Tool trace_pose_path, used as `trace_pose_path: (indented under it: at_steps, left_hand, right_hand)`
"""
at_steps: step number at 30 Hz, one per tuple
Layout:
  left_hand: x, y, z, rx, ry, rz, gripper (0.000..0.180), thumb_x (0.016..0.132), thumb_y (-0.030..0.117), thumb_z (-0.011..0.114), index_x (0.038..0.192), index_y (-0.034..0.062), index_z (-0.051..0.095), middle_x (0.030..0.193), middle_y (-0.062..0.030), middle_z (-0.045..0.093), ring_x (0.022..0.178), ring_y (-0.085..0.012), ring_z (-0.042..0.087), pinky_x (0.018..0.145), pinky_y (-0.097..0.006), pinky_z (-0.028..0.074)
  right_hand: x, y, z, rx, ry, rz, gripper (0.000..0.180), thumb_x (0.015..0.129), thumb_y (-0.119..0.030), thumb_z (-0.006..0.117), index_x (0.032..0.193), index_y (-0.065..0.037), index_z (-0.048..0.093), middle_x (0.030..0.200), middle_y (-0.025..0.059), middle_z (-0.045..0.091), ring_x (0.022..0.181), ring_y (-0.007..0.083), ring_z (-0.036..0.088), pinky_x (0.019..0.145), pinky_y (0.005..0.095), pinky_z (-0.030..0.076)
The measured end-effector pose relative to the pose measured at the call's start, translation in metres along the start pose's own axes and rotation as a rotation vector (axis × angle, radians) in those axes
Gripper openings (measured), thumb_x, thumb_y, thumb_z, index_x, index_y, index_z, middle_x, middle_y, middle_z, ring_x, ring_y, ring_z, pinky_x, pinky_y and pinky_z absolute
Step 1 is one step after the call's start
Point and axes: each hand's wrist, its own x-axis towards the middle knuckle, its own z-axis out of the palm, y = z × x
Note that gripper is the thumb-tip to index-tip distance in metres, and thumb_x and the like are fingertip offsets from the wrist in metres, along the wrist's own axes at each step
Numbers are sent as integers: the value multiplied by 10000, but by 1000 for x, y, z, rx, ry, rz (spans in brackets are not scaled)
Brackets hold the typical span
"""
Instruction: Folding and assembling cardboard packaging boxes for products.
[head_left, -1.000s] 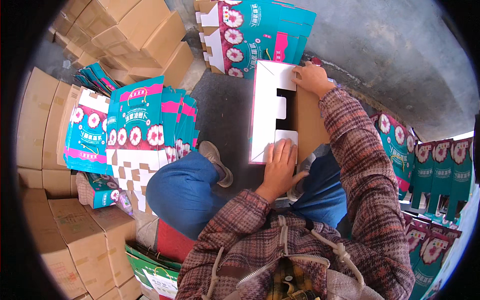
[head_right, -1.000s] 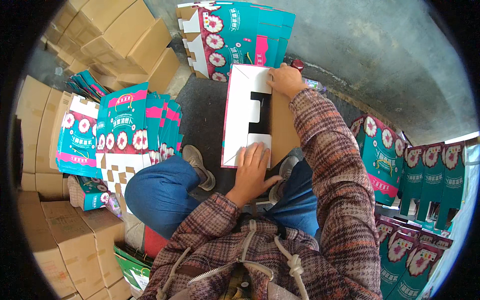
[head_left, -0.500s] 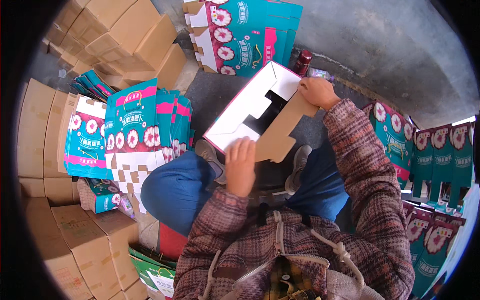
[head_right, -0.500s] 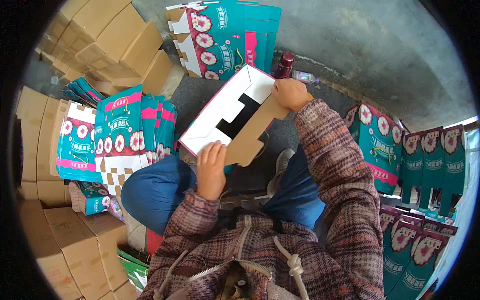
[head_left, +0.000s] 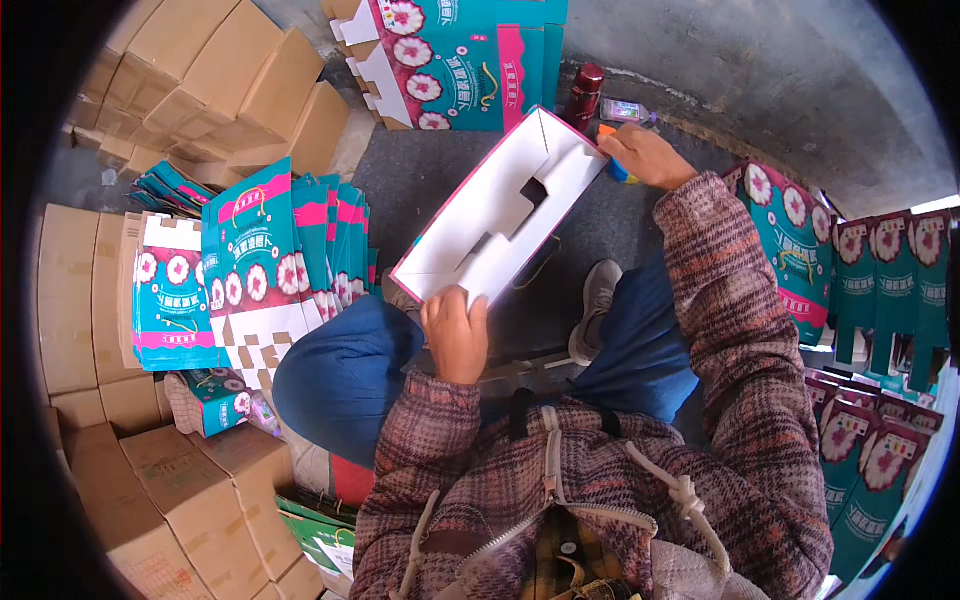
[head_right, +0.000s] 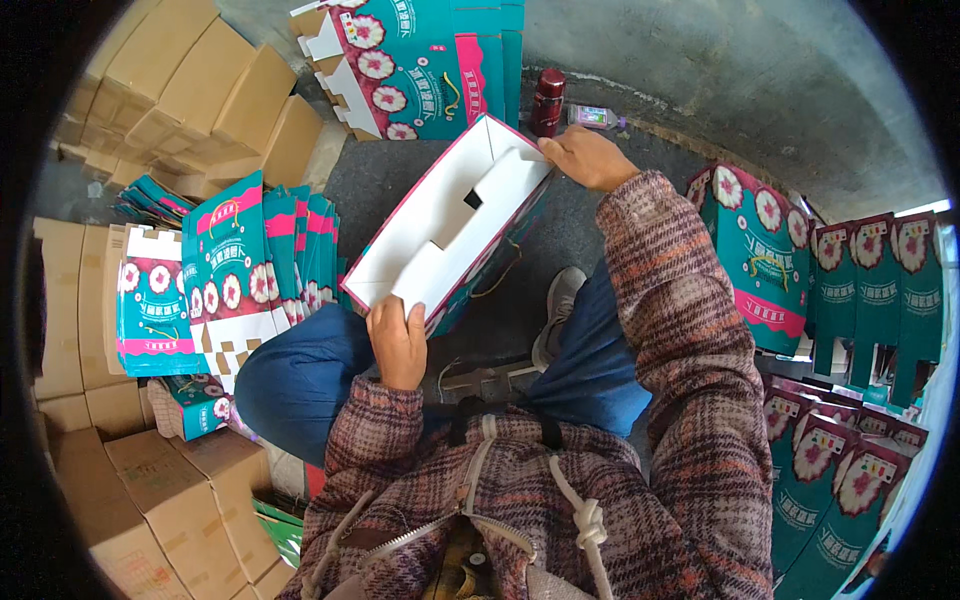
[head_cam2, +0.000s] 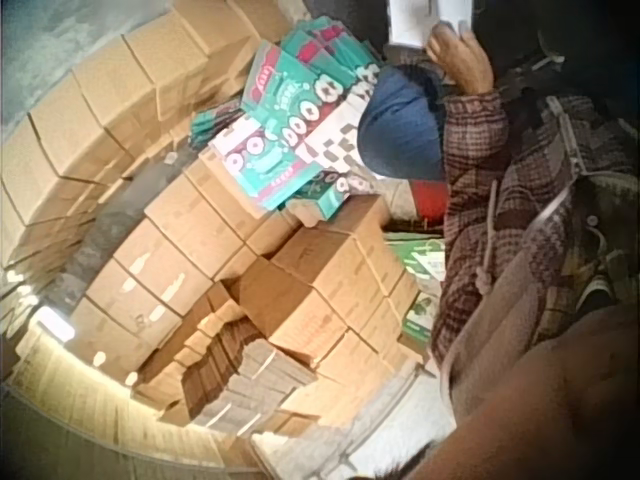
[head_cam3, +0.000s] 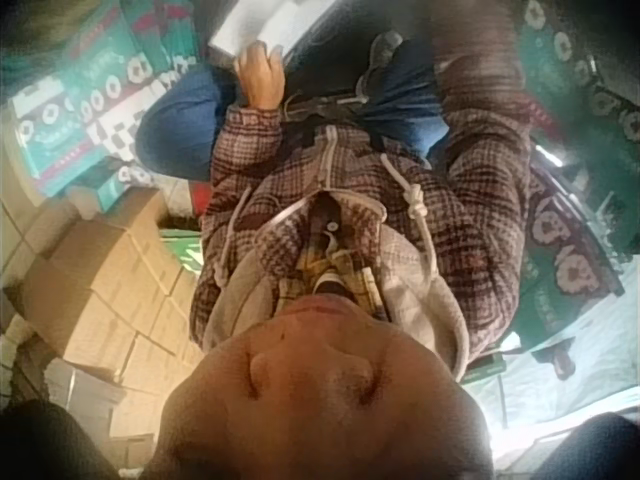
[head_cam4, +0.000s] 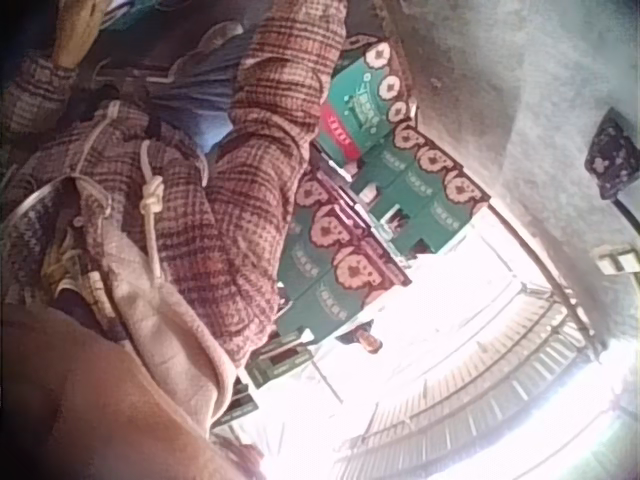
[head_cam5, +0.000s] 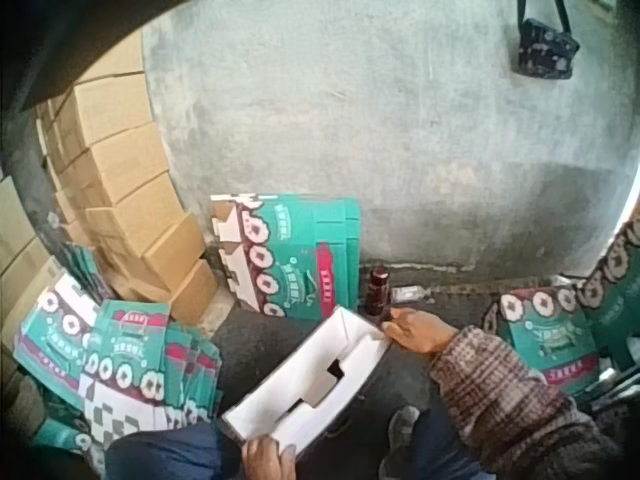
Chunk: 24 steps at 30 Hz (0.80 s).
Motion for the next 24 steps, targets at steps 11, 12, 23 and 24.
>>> trace_pose_path:
  at_steps: [11, 12, 23, 24]
  left_hand:
    - [13, 20, 7, 289, 85, 218, 497, 830, 227, 665, 1244, -11, 524, 1313, -200, 475, 1228, -391, 406, 1034, -486, 306]
    - [13, 23, 3, 310, 76, 226, 516, 820, 269, 679, 1231, -7, 534, 1291, -190, 497, 1212, -388, 418, 1024, -483, 314]
    - [15, 13, 17, 279, 37, 276, 488, 805, 321, 680, 1140, -19, 576, 1151, -171, 587, 1111, -330, 500, 954, -469, 350]
    - [15, 13, 16, 308, 43, 291, 477, 806, 317, 679, 1131, -18, 579, 1137, -169, 593, 1103, -325, 504, 943, -458, 355]
  right_hand:
    - [-17, -69, 48, -284, 91, -579, 721, 690, -321, 769, 1296, -68, 471, 1351, 117, 472, 1260, 321, 438, 1032, 433, 387]
    - [-15, -71, 48, -299, 66, -565, 732, 683, -320, 768, 1298, -59, 468, 1356, 114, 468, 1259, 318, 439, 1030, 426, 392]
    - [-10, -70, 48, -312, -239, -513, 679, 743, -363, 717, 1304, -50, 494, 1335, 152, 501, 1255, 334, 458, 1044, 428, 378]
    - [-10, -70, 48, -305, -244, -515, 670, 748, -368, 711, 1298, -48, 501, 1330, 154, 507, 1253, 335, 460, 1044, 425, 378]
